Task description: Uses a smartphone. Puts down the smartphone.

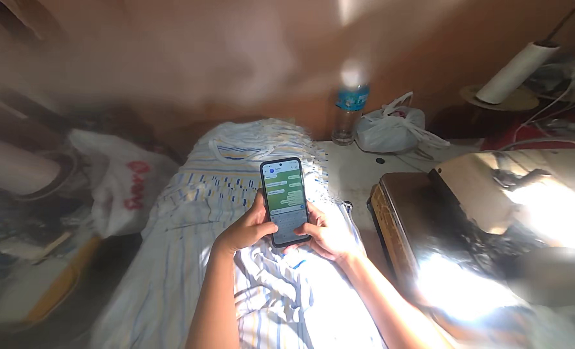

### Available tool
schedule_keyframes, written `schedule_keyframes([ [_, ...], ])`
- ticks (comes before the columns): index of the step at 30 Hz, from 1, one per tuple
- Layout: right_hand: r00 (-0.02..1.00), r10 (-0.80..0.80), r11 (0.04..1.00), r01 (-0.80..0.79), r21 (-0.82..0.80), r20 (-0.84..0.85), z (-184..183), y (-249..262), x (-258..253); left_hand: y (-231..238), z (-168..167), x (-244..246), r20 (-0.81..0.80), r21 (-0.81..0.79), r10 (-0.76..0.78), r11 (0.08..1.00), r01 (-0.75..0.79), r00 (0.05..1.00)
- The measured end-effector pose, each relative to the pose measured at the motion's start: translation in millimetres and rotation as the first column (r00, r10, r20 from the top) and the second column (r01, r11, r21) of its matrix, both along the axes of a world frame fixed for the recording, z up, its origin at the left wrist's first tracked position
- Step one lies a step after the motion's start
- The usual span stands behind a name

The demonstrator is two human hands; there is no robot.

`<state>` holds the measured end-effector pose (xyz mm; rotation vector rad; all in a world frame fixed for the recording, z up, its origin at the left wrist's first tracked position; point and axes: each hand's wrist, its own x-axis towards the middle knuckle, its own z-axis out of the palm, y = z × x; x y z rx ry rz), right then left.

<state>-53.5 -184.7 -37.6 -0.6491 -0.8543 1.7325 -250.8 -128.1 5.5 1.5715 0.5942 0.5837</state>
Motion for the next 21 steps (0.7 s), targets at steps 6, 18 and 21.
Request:
schedule_keyframes([
  [6, 0.999, -0.035, 0.999, 0.036, 0.041, -0.012, -0.7, -0.6, -1.3, -2.3, -7.3, 20.5, 0.04, 0.142, 0.218, 0.965, -0.222, 0.975],
  [18, 1.0, -0.02, 1.0, 0.02, 0.023, -0.011, -0.1, 0.3, -1.2, -0.9, 2.6, 13.0, -0.048, -0.095, 0.227, 0.968, -0.23, 0.973],
  [21, 0.998, -0.022, 0.999, 0.02, -0.033, -0.061, 2.7, 0.3, -1.6, 0.1, -1.1, 10.8, -0.006, -0.006, 0.166, 0.986, -0.166, 0.986],
])
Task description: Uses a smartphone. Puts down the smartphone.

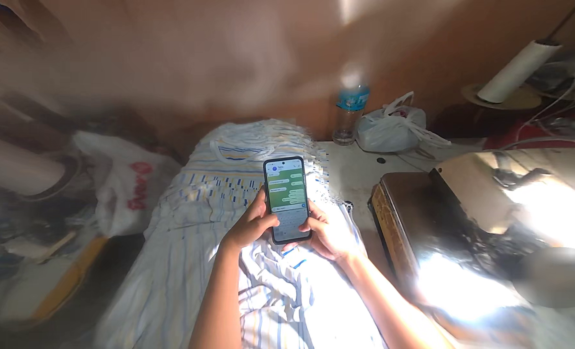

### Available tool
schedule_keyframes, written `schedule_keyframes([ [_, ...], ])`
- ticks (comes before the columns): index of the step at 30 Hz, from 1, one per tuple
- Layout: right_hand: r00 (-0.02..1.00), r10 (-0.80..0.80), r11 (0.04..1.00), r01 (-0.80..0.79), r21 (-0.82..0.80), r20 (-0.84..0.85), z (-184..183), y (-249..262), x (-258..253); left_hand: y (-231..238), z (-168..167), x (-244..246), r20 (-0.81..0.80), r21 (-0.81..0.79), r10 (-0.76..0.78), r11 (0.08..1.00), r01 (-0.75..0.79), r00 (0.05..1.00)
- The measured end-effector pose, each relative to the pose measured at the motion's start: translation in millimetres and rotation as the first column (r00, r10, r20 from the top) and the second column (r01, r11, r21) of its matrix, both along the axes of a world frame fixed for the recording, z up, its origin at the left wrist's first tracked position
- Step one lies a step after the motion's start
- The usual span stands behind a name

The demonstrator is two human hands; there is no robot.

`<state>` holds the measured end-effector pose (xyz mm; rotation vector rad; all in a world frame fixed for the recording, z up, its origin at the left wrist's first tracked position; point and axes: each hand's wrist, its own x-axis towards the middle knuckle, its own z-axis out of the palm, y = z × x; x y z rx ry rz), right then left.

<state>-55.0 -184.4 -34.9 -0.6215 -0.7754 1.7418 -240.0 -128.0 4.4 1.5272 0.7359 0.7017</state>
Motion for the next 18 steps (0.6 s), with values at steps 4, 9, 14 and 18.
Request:
schedule_keyframes([
  [4, 1.0, 0.007, 0.999, -0.008, -0.043, -0.025, 1.8, -0.1, 0.1, -0.6, -1.2, -0.3, 0.017, 0.038, -0.022, 0.999, 0.021, 1.0],
  [9, 1.0, -0.011, 1.0, 0.01, -0.027, -0.023, 0.9, -0.8, -0.8, -1.1, -0.2, -0.6, 0.017, 0.043, -0.037, 0.998, 0.036, 0.999],
  [14, 1.0, -0.003, 0.999, 0.002, -0.04, -0.021, 2.5, -0.3, -0.4, 1.1, -3.8, -1.6, 0.016, 0.11, -0.059, 0.992, 0.057, 0.998],
  [18, 0.999, -0.004, 1.0, 0.003, -0.019, -0.041, -1.0, 0.1, -0.1, 0.6, -3.1, -0.6, -0.003, 0.124, -0.039, 0.991, 0.039, 0.999],
])
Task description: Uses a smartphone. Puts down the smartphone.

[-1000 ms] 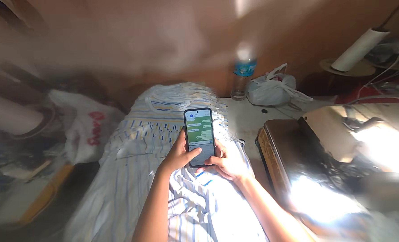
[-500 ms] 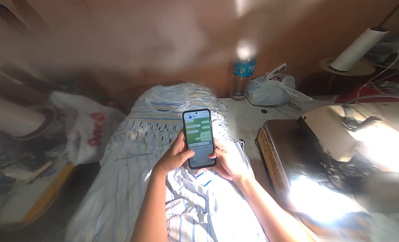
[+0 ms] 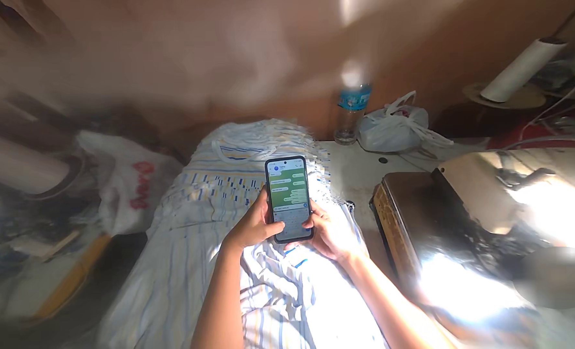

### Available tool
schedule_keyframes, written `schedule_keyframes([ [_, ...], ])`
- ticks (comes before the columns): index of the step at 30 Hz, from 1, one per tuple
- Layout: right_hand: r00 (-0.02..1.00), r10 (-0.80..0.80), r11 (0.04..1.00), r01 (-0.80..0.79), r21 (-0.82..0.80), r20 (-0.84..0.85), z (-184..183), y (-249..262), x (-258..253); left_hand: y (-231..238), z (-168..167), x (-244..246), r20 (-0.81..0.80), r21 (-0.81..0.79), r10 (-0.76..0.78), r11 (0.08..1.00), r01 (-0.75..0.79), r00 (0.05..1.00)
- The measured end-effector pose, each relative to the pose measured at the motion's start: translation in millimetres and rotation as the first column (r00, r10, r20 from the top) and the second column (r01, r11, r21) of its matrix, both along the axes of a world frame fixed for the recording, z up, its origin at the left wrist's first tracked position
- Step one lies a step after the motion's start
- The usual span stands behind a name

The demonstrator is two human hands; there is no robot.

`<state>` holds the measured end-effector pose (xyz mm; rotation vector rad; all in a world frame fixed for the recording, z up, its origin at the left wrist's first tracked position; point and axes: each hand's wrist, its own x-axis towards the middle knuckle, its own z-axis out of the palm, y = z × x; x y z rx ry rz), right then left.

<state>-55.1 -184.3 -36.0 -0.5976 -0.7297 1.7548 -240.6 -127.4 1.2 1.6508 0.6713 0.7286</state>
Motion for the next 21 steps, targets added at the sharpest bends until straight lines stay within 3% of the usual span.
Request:
schedule_keyframes([
  [13, 0.994, -0.016, 0.994, 0.004, 0.106, 0.112, -5.8, -0.4, -0.1, 0.5, 0.7, -3.0, -0.004, -0.017, -0.038, 0.999, 0.037, 0.999],
  [21, 1.0, -0.01, 0.999, 0.01, 0.05, 0.008, -1.6, 0.0, 0.2, -2.4, -0.9, 5.2, 0.021, 0.049, 0.051, 0.997, -0.052, 0.998],
])
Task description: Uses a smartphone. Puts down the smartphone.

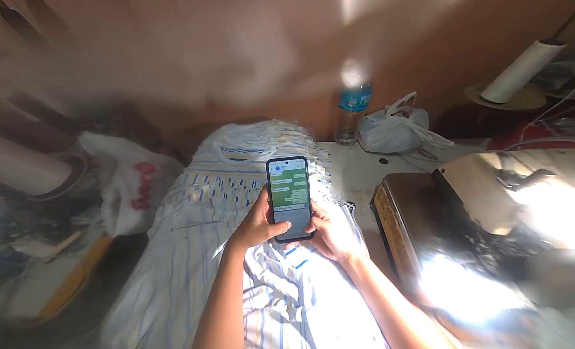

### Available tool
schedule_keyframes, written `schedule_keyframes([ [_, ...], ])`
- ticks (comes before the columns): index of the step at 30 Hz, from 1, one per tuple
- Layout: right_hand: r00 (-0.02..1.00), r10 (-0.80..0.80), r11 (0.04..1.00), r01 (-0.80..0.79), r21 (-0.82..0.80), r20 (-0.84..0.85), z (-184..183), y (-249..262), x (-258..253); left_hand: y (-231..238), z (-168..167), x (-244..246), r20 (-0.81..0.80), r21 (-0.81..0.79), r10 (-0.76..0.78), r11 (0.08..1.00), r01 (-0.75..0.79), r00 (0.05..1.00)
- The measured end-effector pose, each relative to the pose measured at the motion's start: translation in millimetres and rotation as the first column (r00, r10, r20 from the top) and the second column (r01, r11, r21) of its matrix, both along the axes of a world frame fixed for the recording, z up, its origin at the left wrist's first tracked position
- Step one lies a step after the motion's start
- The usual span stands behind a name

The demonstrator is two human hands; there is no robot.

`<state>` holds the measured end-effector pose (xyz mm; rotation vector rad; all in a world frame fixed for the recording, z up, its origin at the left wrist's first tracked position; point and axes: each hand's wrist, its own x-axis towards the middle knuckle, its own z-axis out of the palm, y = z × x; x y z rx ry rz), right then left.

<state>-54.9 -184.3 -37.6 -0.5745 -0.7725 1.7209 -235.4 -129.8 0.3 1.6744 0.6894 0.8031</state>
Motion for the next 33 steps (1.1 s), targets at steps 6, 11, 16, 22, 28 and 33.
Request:
schedule_keyframes([
  [6, 1.0, 0.002, 1.0, -0.002, -0.013, -0.027, 0.0, 1.2, 0.7, -3.1, -3.2, 9.8, 0.014, 0.057, 0.112, 0.992, -0.112, 0.994],
  [11, 1.0, -0.002, 1.0, 0.002, -0.011, -0.021, 0.4, 1.7, 0.0, -2.6, -6.2, 14.0, 0.024, 0.086, 0.157, 0.984, -0.159, 0.987],
  [16, 0.999, -0.031, 0.999, 0.032, -0.03, 0.015, 2.7, -0.4, -1.8, -3.9, 0.0, 6.9, 0.016, 0.005, 0.065, 0.998, -0.065, 0.998],
  [22, 0.992, 0.0, 0.997, -0.009, 0.073, 0.129, -3.8, -0.6, -0.2, 0.9, 3.2, -13.6, -0.012, -0.092, -0.124, 0.988, 0.122, 0.992],
  [28, 0.994, -0.001, 0.999, -0.002, 0.033, 0.109, 0.2, -1.4, -1.1, 3.5, 2.2, -18.2, -0.033, -0.084, -0.19, 0.979, 0.186, 0.981],
  [33, 0.996, -0.016, 1.0, 0.016, -0.002, 0.092, 1.6, -1.7, -1.7, 2.0, 2.9, -15.0, -0.038, -0.057, -0.155, 0.987, 0.153, 0.987],
])
